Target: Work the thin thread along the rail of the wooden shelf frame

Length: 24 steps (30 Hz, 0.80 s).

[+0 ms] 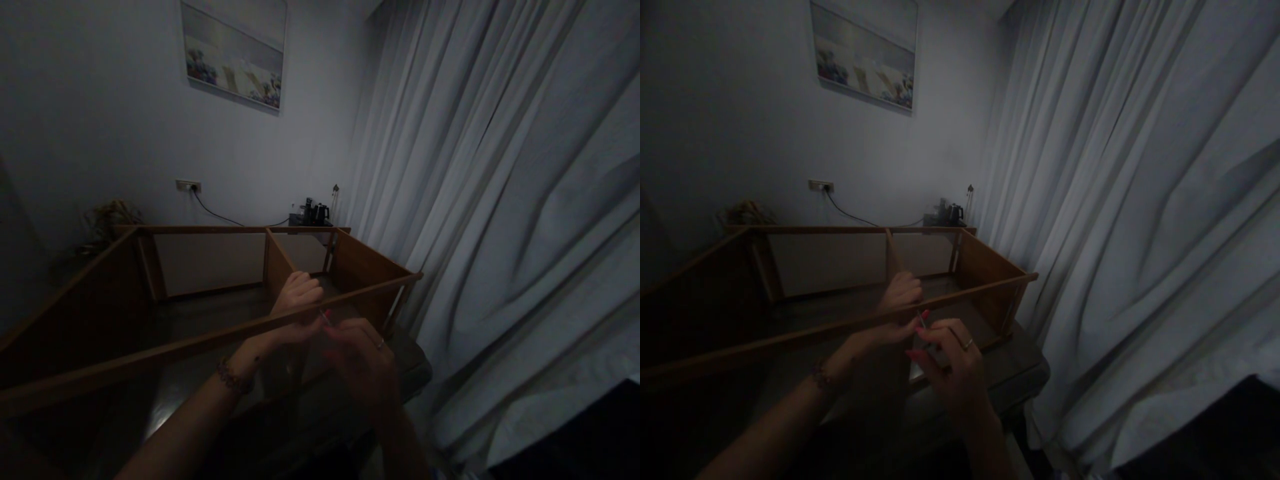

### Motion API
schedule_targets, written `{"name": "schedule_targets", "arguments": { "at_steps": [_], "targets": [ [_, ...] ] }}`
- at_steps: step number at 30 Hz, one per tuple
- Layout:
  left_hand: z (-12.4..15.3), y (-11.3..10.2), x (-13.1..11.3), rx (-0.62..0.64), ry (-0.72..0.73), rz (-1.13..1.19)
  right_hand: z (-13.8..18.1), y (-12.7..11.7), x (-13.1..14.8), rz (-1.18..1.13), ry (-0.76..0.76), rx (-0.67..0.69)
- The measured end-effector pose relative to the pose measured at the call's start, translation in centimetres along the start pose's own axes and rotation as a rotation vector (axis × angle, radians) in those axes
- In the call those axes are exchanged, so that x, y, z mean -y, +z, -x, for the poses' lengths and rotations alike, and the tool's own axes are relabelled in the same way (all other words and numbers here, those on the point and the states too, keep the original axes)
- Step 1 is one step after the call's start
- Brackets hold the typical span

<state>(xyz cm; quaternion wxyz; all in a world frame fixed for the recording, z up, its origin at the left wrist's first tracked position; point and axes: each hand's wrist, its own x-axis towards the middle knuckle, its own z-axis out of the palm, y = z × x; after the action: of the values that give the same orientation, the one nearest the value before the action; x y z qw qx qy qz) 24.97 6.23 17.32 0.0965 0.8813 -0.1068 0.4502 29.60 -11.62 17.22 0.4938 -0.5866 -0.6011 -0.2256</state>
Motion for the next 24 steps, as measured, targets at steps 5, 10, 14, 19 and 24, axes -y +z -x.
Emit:
{"name": "schedule_targets", "arguments": {
  "at_steps": [5,10,14,19,24],
  "targets": [
    [-0.1,0.2,0.1,-0.015,0.015,-0.007,0.0,1.1,0.4,-0.021,0.18,-0.064],
    [-0.1,0.2,0.1,-0.026,0.019,-0.008,0.2,1.4,0.6,-0.131,0.371,-0.131],
    [0.1,0.2,0.2,-0.016,0.032,0.001,0.5,1.1,0.6,-0.128,0.351,-0.091],
    [0.0,0.0,0.2,-0.015,0.046,0.008,1.2,0.2,-0.2,0.085,0.171,-0.096],
    [0.1,0.0,0.3,0.026,0.067,0.013,1.3,-0.6,-1.1,0.268,-0.029,-0.131]
  ]
}}
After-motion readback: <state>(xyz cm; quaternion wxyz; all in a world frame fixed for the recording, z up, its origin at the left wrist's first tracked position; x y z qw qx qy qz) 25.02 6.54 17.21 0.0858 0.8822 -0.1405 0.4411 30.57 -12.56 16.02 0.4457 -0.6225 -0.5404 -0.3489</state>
